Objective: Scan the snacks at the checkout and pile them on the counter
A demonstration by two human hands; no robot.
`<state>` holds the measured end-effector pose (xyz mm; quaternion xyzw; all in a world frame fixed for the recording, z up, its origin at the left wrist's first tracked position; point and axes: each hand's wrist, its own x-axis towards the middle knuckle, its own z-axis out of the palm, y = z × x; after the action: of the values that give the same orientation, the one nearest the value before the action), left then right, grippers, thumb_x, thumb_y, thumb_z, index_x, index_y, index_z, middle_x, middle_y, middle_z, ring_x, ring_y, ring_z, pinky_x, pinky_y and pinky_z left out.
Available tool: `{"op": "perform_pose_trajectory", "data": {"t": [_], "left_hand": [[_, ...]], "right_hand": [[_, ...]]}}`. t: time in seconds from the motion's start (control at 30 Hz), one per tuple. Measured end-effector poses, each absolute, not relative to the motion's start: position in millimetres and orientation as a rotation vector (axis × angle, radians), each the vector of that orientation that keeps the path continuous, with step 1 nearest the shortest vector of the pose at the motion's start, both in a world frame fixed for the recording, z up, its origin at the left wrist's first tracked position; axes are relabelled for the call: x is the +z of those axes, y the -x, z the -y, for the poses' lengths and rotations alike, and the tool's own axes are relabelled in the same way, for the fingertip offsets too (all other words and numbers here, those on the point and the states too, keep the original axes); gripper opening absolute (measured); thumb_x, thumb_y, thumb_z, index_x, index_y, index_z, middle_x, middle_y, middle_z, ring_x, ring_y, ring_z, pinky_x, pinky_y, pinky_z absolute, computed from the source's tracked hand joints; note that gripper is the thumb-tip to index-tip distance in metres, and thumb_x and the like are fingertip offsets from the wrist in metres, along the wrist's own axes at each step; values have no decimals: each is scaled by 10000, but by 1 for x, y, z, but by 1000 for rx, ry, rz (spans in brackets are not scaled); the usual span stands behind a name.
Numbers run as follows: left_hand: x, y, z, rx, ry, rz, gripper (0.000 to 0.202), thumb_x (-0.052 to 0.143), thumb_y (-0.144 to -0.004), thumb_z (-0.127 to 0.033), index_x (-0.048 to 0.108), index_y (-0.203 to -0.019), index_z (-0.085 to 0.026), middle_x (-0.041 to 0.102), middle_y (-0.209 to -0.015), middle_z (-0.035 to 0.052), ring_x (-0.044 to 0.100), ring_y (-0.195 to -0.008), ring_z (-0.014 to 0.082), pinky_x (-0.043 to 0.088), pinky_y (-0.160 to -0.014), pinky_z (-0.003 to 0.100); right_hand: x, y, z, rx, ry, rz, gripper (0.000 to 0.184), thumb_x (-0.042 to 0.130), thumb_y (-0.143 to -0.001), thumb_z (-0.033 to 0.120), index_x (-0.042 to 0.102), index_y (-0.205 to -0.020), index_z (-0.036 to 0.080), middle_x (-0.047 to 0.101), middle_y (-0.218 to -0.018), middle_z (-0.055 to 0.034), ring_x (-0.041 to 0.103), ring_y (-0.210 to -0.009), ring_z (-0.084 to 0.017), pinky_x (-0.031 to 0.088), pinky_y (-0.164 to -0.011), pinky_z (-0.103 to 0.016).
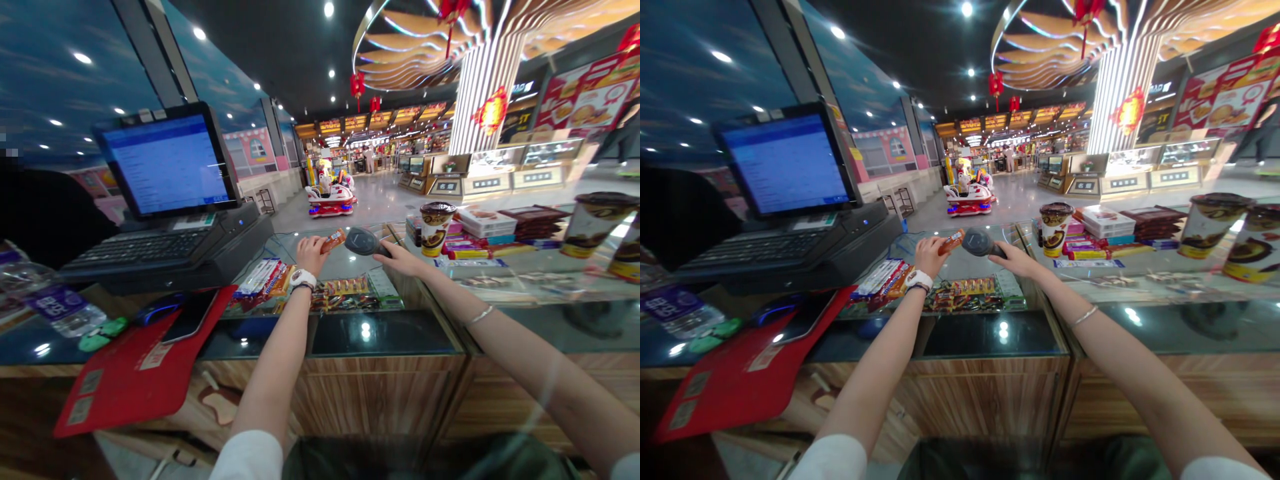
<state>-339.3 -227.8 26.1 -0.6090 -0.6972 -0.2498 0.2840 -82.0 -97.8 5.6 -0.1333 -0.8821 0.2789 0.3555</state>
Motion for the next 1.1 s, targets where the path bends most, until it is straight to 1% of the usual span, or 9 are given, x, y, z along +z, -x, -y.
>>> {"op": "perform_pose_trajectory", "data": {"t": [0.27, 0.33, 0.4, 0.47, 0.63, 0.77, 0.93, 1.0, 1.1], "left_hand": [[29, 332, 228, -638, 1614, 1910, 378, 677, -832, -178, 658, -1200, -260, 688, -1164, 77, 613, -1142, 269, 373, -1115, 475], [30, 330, 229, -620, 1626, 1920, 379, 672, -842, -189, 653, -1214, -260, 685, -1172, 74, 607, -1153, 259, 359, -1127, 455], [31, 328, 230, -609, 1635, 1917, 379, 662, -854, -196, 648, -1227, -264, 685, -1167, 68, 605, -1149, 252, 350, -1133, 443], [32, 326, 230, -606, 1640, 1911, 383, 655, -859, -200, 646, -1236, -267, 687, -1160, 63, 605, -1142, 249, 345, -1135, 438], [31, 326, 229, -607, 1676, 1889, 385, 655, -863, -211, 650, -1245, -261, 689, -1177, 58, 605, -1139, 243, 325, -1149, 435], [30, 326, 228, -608, 1697, 1881, 388, 657, -866, -211, 651, -1250, -265, 690, -1203, 52, 609, -1142, 236, 310, -1166, 445], [31, 321, 228, -611, 1726, 1889, 392, 671, -865, -216, 655, -1252, -272, 693, -1229, 46, 612, -1159, 227, 307, -1183, 454], [33, 316, 229, -633, 1742, 1871, 408, 682, -860, -220, 649, -1264, -271, 691, -1238, 46, 615, -1159, 224, 312, -1184, 458], [38, 307, 228, -678, 1756, 1830, 416, 686, -858, -219, 648, -1267, -283, 692, -1245, 40, 622, -1155, 221, 309, -1189, 469]], "right_hand": [[6, 85, 101, 507, 57, 2398, 483, 628, -876, 369, 579, -1317, 175, 658, -1171, -137, 602, -1090, -295, 461, -1001, -494], [3, 85, 102, 429, 81, 2465, 485, 615, -881, 317, 573, -1347, 186, 650, -1201, -144, 588, -1134, -308, 397, -1058, -558], [0, 86, 103, 379, 133, 2544, 493, 596, -884, 271, 567, -1371, 208, 635, -1249, -145, 561, -1202, -319, 290, -1114, -629], [-3, 87, 104, 354, 169, 2623, 509, 580, -884, 237, 558, -1393, 239, 618, -1291, -137, 536, -1251, -315, 211, -1137, -661], [-9, 93, 104, 333, 188, 2725, 530, 588, -883, 223, 554, -1407, 300, 614, -1292, -110, 527, -1260, -291, 181, -1148, -647], [-14, 98, 106, 297, 219, 2715, 518, 605, -889, 246, 562, -1403, 292, 613, -1278, -114, 531, -1248, -290, 210, -1151, -619], [-22, 103, 108, 306, 200, 2688, 532, 625, -894, 268, 543, -1419, 244, 626, -1232, -130, 575, -1176, -277, 368, -1084, -529], [-24, 105, 109, 310, 199, 2676, 561, 638, -870, 235, 539, -1422, 218, 630, -1220, -134, 588, -1158, -276, 411, -1054, -504], [-24, 105, 112, 300, 205, 2659, 617, 638, -805, 150, 547, -1413, 191, 609, -1281, -137, 575, -1205, -279, 415, -1071, -495]]}}
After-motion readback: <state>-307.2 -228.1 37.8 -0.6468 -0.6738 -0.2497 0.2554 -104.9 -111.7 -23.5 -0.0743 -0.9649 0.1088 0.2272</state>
